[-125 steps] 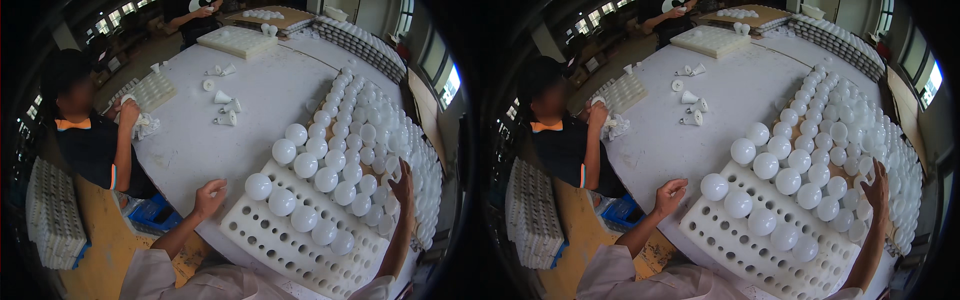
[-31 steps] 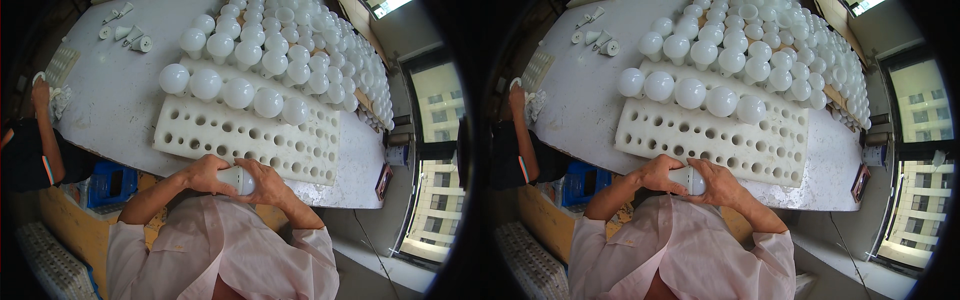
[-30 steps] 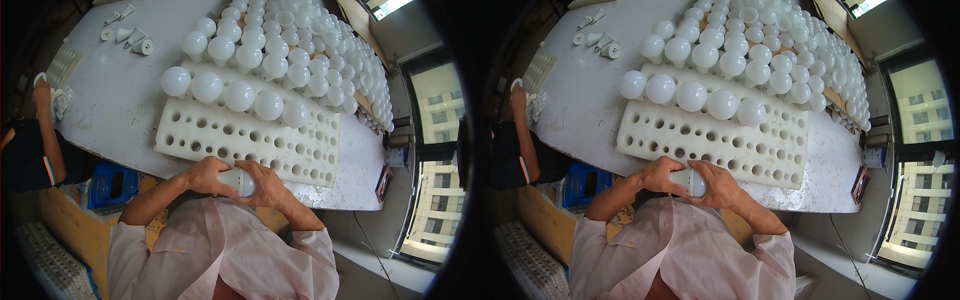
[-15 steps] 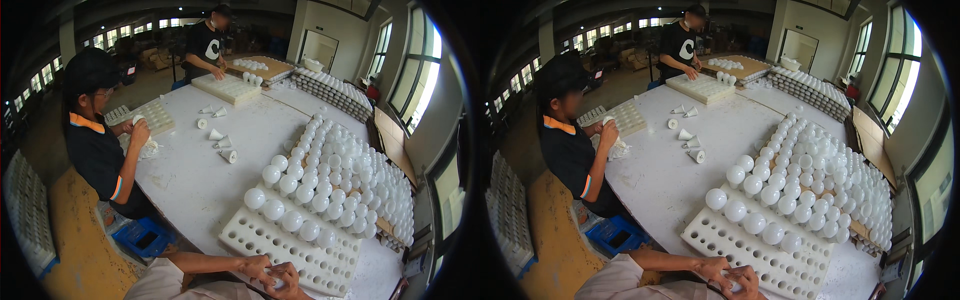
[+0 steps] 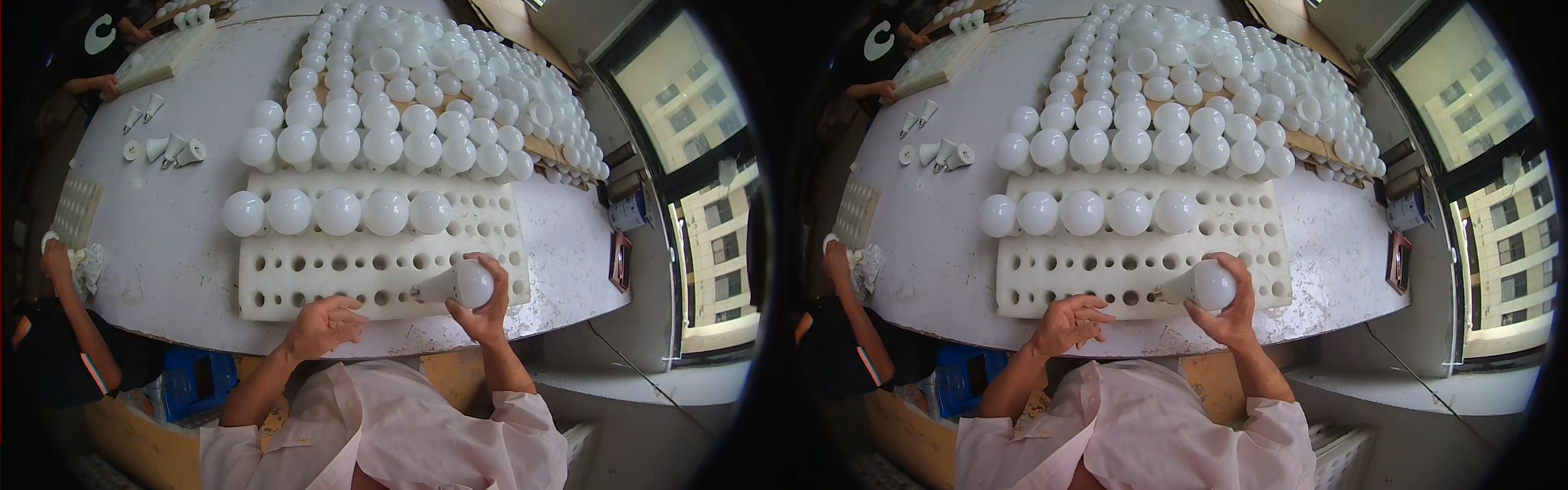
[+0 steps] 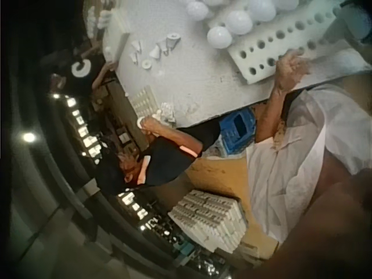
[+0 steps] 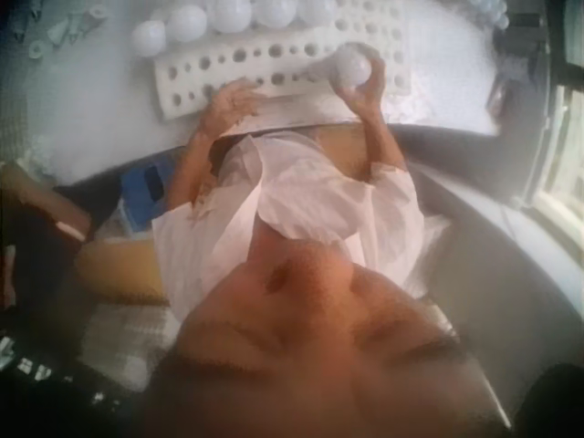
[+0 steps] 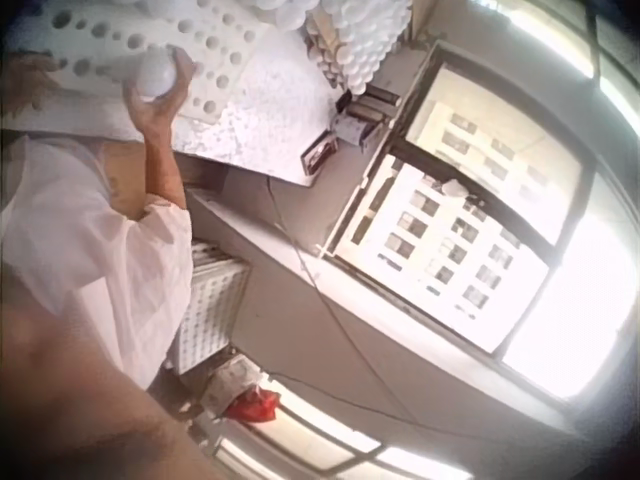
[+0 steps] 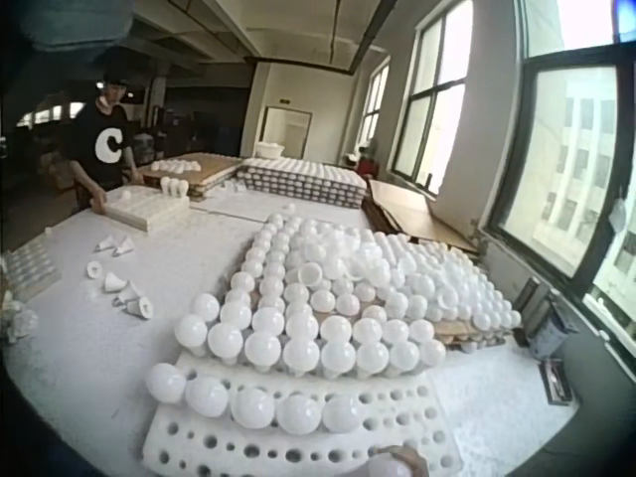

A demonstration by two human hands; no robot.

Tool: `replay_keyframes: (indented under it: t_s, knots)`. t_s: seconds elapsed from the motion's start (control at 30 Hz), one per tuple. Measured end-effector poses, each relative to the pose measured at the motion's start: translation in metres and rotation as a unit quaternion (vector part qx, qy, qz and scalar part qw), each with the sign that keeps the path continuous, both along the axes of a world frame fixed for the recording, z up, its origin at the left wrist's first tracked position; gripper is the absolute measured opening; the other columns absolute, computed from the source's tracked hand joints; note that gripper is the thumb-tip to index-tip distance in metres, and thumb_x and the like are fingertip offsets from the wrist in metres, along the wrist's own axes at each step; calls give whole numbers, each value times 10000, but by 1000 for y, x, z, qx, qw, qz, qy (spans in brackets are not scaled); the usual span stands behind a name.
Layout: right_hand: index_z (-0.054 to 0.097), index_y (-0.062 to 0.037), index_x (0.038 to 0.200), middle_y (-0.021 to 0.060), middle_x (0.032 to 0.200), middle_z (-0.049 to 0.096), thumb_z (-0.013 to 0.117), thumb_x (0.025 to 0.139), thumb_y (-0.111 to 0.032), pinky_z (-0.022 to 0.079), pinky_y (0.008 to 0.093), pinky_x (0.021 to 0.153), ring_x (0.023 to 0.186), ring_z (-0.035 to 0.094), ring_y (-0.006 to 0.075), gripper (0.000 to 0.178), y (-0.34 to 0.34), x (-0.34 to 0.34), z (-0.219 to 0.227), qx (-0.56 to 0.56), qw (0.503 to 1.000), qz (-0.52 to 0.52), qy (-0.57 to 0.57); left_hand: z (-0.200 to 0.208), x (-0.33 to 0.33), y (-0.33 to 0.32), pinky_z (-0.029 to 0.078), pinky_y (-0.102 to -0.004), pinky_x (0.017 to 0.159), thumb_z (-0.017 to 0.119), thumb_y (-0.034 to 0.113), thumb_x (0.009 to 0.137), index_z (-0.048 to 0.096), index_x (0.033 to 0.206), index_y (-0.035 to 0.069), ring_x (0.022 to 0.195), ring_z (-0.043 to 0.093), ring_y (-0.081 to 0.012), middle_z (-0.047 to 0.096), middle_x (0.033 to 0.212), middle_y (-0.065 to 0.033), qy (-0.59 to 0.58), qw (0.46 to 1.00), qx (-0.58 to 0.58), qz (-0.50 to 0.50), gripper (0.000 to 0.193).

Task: The person assembles light bulbs by attaching rounded bulb covers onto bulb bases by hand and inserting the completed light bulbs into holes in a holder tray.

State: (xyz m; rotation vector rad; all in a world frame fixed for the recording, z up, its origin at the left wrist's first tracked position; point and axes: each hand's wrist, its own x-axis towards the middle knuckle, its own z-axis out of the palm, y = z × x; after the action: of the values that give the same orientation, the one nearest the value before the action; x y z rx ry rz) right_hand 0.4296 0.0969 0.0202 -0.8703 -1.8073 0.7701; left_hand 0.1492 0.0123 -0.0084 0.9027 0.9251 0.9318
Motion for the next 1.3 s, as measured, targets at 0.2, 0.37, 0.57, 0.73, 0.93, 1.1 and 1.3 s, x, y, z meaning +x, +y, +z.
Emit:
replay_keyframes:
  t_s: [0.2, 0.37, 0.57, 0.73, 0.93, 1.1, 1.3]
  knots:
    - [436, -56, 1244, 167, 1151, 508, 788, 633, -108, 459, 418, 857, 1031, 530, 347, 707, 73, 21, 38, 106, 957, -149, -223, 9, 7, -1, 485, -207, 512, 624, 117, 870, 523, 1111, -94, 737, 658, -162, 664, 992, -196, 55, 995, 82, 30, 335]
    - [460, -105, 1303, 150, 1232, 506, 771, 705, -203, 466, 416, 892, 1094, 524, 320, 681, 100, 27, 40, 68, 947, -121, -289, -3, -12, -14, 502, -213, 531, 621, 94, 852, 543, 1070, -94, 715, 658, -161, 666, 973, -203, 109, 983, 104, 103, 297]
    - [555, -24, 1188, 142, 1063, 616, 706, 791, -136, 522, 306, 740, 913, 621, 213, 439, 212, 33, 78, 69, 980, -96, -162, 11, -56, -27, 560, -310, 678, 614, 21, 828, 571, 1021, -88, 812, 665, -199, 663, 935, -223, 140, 957, 62, 247, 226]
    - [531, -42, 1232, 194, 1114, 609, 675, 803, -277, 515, 368, 780, 907, 646, 283, 510, 330, 66, 79, -24, 920, -191, -341, 19, -89, 6, 541, -264, 712, 587, 31, 860, 568, 1048, -74, 799, 659, -172, 671, 949, -187, 185, 909, 88, 364, 217]
    - [481, -54, 1283, 233, 1198, 553, 691, 764, -326, 434, 430, 923, 1107, 539, 364, 623, 427, 52, 34, -1, 855, -153, -496, 4, -188, 75, 516, -292, 746, 634, 29, 796, 535, 1162, -12, 920, 647, -191, 629, 1119, -165, 433, 754, 99, 484, 381]
    - [448, 4, 1232, 212, 1047, 611, 717, 749, -263, 521, 412, 678, 777, 638, 312, 614, 448, 40, 33, -70, 861, -136, -485, -20, -280, 156, 454, -364, 908, 627, 7, 750, 423, 1280, -11, 1154, 510, -302, 478, 1309, -206, 641, 647, 114, 397, 568]
    - [448, -19, 1207, 242, 1148, 553, 740, 688, -201, 446, 442, 883, 1052, 548, 383, 622, 411, 20, 51, 10, 870, -175, -461, -65, -335, 217, 391, -415, 975, 644, 13, 714, 426, 1242, 4, 1204, 441, -319, 456, 1308, -185, 764, 580, 50, 279, 571]
